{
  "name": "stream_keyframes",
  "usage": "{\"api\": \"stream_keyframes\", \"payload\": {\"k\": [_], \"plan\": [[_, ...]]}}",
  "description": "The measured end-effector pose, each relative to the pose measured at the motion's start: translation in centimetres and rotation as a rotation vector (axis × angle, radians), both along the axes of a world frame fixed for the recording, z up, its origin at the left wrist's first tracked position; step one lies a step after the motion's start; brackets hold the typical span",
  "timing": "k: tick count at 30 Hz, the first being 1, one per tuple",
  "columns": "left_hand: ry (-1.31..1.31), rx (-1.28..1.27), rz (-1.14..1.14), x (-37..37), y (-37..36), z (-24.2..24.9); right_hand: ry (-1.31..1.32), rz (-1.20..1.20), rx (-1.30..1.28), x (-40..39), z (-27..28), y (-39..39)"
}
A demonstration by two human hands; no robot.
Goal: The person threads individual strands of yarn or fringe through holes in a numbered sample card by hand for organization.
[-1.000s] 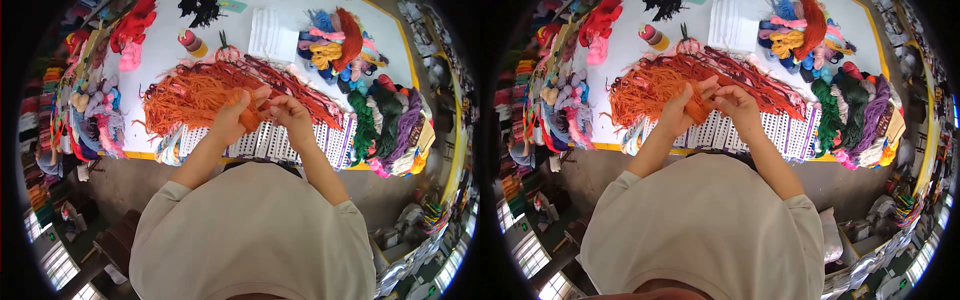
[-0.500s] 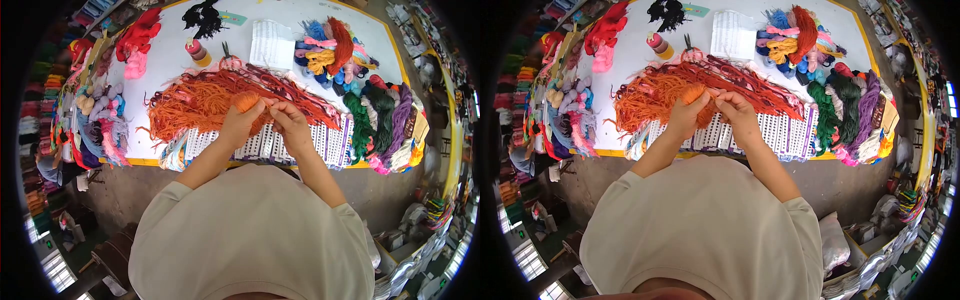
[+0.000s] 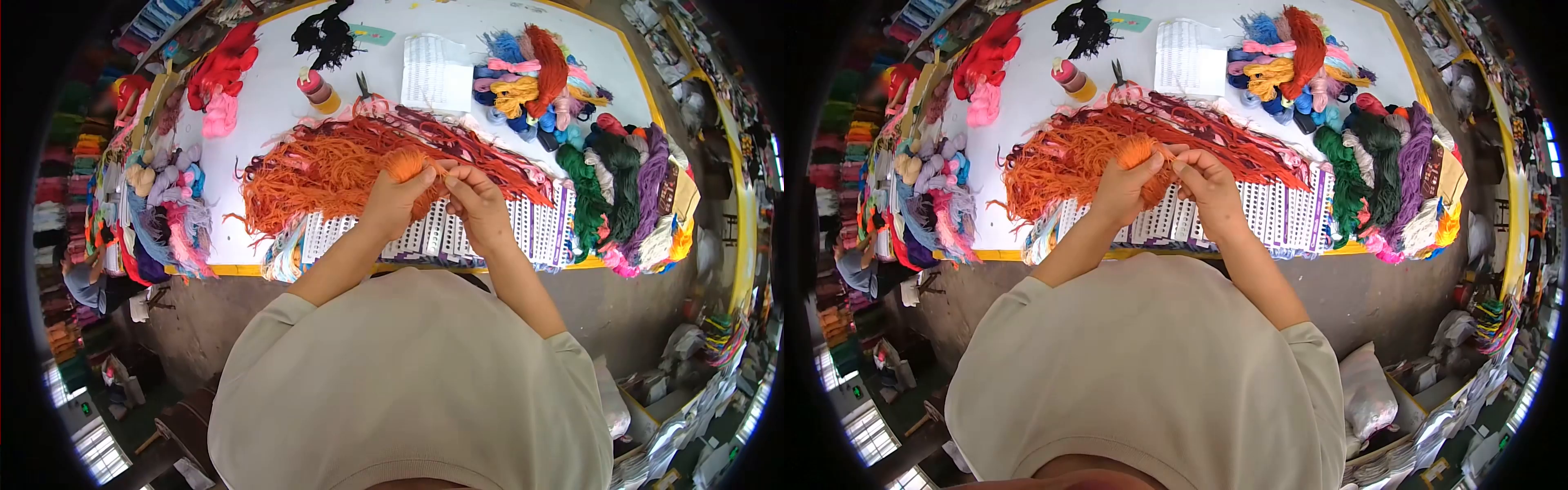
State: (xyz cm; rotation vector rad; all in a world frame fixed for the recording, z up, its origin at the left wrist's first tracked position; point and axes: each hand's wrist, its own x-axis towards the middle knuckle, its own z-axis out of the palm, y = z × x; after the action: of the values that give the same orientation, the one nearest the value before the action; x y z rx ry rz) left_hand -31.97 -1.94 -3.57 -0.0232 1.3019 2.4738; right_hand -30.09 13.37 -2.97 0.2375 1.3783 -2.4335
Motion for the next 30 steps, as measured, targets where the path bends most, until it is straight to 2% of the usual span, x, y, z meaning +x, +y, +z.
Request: {"api": "stream_keyframes", "payload": {"k": [4, 10, 12, 13, 18, 22, 24, 30], "plan": [[-0.001, 0.019, -0.006, 0.1, 0.2, 0.0, 0.023, 0.002, 0.032, 0.1, 0.0, 0.2], [0.098, -0.133, -0.059, -0.1, 0.3, 0.3, 0.054, 0.001, 0.042, 0.1, -0.3, 0.5], [0.140, -0.127, -0.067, -0.2, 0.4, 0.1, -0.039, -0.057, -0.145, 0.0, -0.1, 0.6], [0.140, -0.128, -0.068, -0.2, 0.4, 0.2, -0.039, -0.059, -0.146, -0.1, -0.2, 0.7], [0.004, 0.220, -0.109, -0.2, 0.5, 0.1, -0.006, -0.049, -0.118, -0.3, -0.7, 1.2], [0.052, 0.176, -0.157, 0.0, 0.6, 0.0, 0.013, -0.028, -0.056, -0.2, 0.0, 1.0], [0.170, 0.053, -0.146, 0.0, 0.8, -0.2, -0.020, -0.039, 0.046, -0.1, 0.7, 0.7], [0.040, 0.178, -0.212, -0.3, 0.6, -0.3, -0.034, -0.075, 0.047, -0.2, -0.2, 0.5]]}}
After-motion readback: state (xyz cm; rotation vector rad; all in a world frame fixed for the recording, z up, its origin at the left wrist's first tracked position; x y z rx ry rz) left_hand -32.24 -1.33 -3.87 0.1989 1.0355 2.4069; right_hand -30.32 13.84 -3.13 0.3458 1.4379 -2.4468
